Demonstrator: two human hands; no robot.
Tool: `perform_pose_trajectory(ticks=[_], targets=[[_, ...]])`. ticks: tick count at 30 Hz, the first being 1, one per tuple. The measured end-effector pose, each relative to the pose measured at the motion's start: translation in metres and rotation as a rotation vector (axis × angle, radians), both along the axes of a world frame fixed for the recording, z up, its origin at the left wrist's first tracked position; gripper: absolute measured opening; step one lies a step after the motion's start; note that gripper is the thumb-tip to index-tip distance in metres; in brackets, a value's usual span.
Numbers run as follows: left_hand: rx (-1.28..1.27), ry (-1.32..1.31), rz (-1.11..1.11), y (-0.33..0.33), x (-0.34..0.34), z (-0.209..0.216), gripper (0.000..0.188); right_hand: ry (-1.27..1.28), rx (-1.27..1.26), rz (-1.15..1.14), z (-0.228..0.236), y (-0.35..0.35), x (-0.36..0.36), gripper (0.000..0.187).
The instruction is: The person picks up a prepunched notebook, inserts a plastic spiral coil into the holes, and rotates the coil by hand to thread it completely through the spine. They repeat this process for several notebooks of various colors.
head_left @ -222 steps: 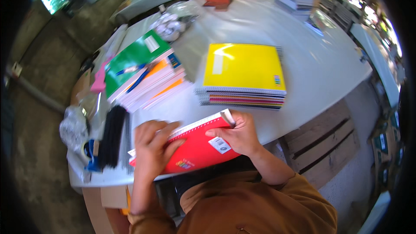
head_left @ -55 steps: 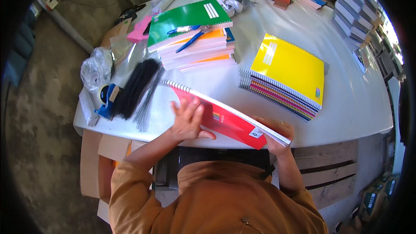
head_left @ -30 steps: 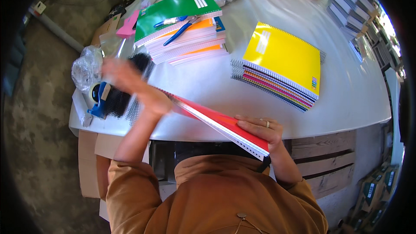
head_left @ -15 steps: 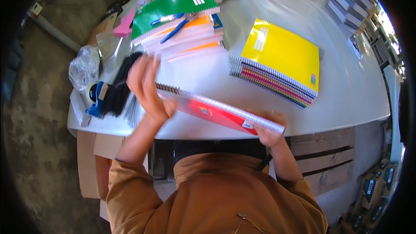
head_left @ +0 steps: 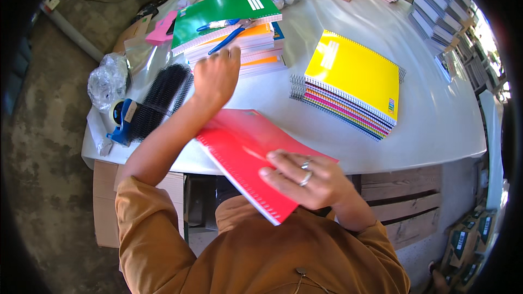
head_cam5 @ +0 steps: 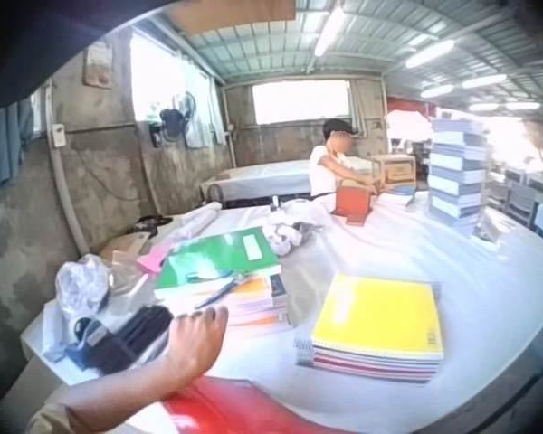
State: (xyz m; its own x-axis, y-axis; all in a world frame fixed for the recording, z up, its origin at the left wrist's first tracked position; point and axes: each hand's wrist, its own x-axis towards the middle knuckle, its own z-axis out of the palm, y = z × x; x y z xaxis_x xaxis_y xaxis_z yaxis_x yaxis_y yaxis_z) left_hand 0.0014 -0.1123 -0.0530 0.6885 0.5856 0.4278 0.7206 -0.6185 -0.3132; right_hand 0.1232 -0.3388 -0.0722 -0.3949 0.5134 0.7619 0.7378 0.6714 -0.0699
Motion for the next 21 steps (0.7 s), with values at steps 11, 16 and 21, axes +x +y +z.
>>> perform_pose_trajectory(ticks=[11, 16, 21], targets=[[-0.632, -0.526, -0.331, -0.021, -0.013, 0.04, 0.049, 1.143, -0.321, -0.088, -0.052, 0.003, 0.056, 0.02], [-0.369, -0.661, -0.385, -0.027, -0.004, 0.025, 0.039, 1.177, -0.389, 0.012, -0.055, 0.007, 0.064, 0.017], [-0.184, -0.65, -0.623, -0.025, -0.004, 0.021, 0.034, 1.17, -0.396, -0.002, -0.053, 0.005, 0.062, 0.019]])
